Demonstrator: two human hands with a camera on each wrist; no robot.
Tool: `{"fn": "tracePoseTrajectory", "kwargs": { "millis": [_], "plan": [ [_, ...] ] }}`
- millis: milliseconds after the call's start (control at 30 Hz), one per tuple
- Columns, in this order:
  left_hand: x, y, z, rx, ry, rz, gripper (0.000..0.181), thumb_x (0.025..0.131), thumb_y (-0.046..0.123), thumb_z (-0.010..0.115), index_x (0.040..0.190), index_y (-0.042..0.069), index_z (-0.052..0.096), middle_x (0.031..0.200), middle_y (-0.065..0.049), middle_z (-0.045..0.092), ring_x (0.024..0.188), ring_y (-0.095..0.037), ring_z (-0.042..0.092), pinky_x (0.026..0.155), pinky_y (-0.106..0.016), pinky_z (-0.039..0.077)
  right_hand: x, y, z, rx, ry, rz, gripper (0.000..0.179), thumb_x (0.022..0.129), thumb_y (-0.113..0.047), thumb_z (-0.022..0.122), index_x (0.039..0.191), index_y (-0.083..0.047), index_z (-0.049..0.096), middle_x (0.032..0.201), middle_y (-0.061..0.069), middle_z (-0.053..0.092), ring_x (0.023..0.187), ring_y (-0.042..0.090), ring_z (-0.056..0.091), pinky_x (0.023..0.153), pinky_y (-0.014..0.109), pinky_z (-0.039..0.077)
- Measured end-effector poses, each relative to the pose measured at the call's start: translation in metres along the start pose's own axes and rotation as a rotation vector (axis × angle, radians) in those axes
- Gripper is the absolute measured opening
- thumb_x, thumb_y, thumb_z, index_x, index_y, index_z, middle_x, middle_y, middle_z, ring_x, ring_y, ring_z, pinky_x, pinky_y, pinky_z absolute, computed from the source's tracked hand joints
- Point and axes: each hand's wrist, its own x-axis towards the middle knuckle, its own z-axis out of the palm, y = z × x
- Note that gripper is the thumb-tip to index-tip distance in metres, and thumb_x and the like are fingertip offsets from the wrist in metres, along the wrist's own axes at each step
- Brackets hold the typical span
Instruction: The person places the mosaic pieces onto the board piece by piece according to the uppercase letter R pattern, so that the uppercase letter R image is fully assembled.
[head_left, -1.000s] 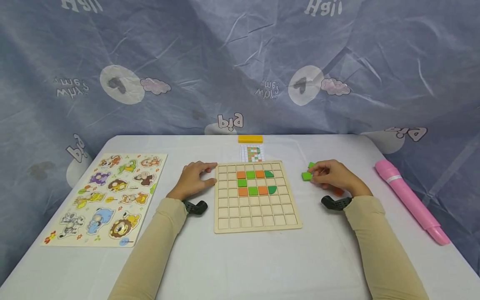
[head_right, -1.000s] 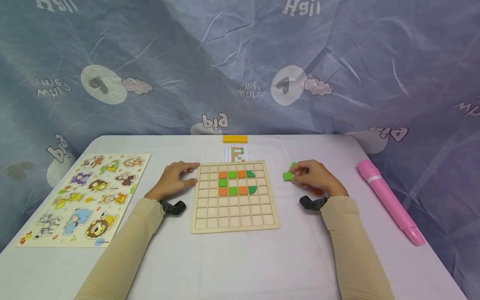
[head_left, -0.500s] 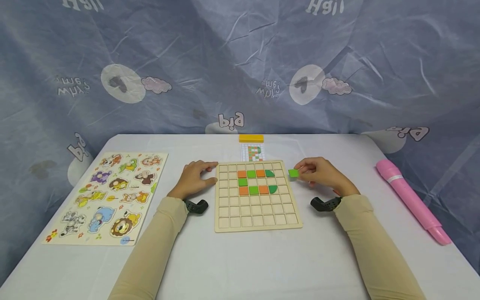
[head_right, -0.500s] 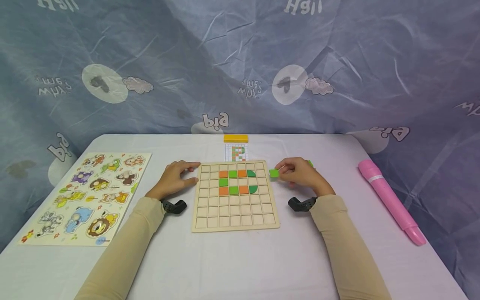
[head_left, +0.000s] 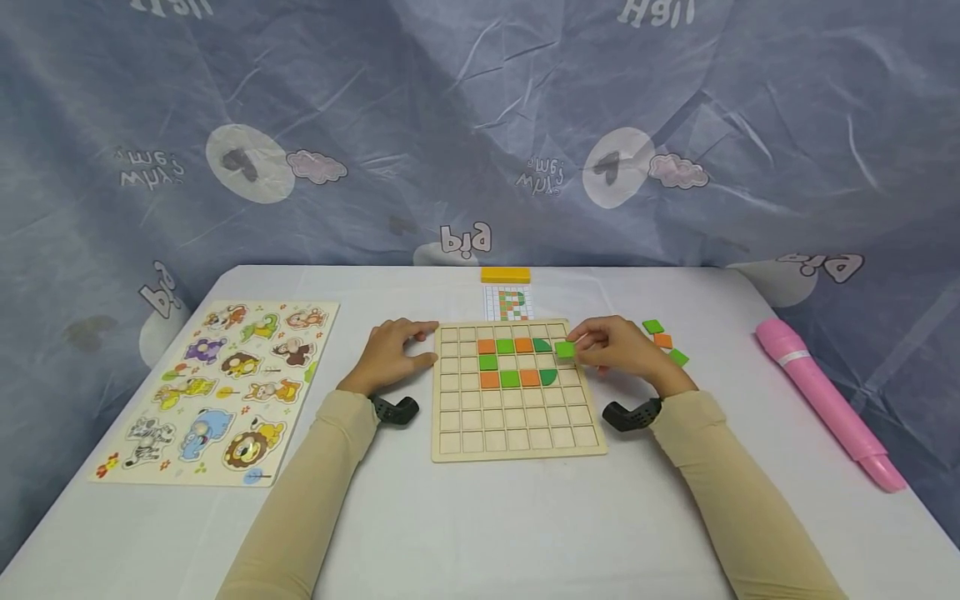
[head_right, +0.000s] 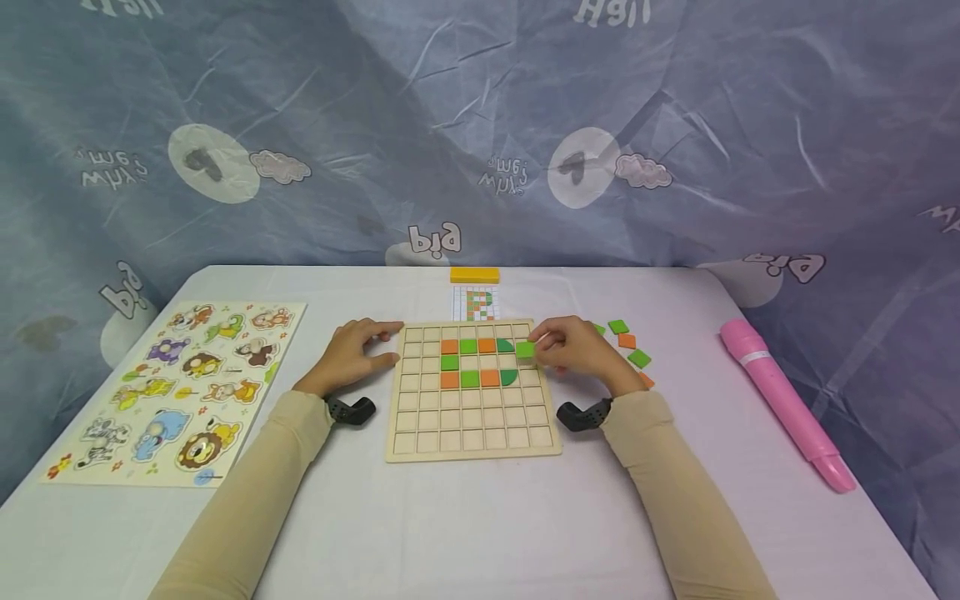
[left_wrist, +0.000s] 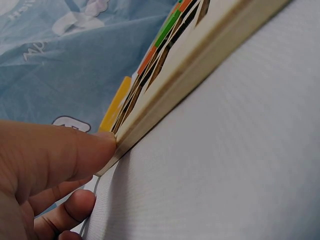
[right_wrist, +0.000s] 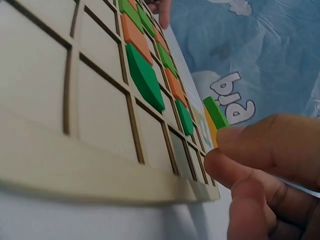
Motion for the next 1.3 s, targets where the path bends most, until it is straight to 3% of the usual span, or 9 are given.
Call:
{"fn": "tracePoseTrajectory", "kwargs": {
  "millis": [300,433,833,1300],
  "plan": [
    [0.0,0.001,0.0,0.001,0.006,0.007,0.058,0.092,0.03,0.078,0.146,0.012,0.069,0.111,-0.005,0.067,0.099,-0.028,0.053,0.1,-0.051,0.037,0.006,-0.002,0.013,-0.074,-0.006,-0.06,0.032,0.094,-0.006,0.081,0.122,0.006,0.073,0.093,0.007,0.074,0.059,0.017,0.059,0.06,0.032,0.05],
    [0.0,-0.002,0.001,-0.002,0.018,0.018,0.057,0.091,0.03,0.078,0.145,0.012,0.07,0.11,-0.004,0.067,0.097,-0.027,0.053,0.099,-0.051,0.037,0.008,-0.005,0.018,-0.125,-0.009,-0.094,0.029,0.093,-0.005,0.08,0.12,0.006,0.074,0.091,0.007,0.074,0.062,0.016,0.059,0.06,0.032,0.049],
    [0.0,0.001,-0.001,-0.006,0.021,0.032,0.057,0.092,0.028,0.079,0.145,0.01,0.07,0.108,-0.006,0.067,0.094,-0.028,0.052,0.098,-0.053,0.038,0.011,-0.008,0.024,-0.177,-0.006,-0.065,0.025,0.095,-0.006,0.079,0.118,0.002,0.076,0.089,0.003,0.07,0.068,0.016,0.056,0.063,0.031,0.048],
    [0.002,-0.003,0.001,0.006,0.017,0.018,0.056,0.092,0.029,0.078,0.145,0.011,0.07,0.108,-0.004,0.066,0.097,-0.027,0.053,0.098,-0.051,0.037,0.011,-0.007,0.023,-0.153,-0.028,-0.08,0.026,0.096,-0.006,0.078,0.12,0.002,0.077,0.089,0.003,0.07,0.068,0.017,0.055,0.062,0.032,0.048]
  ]
}}
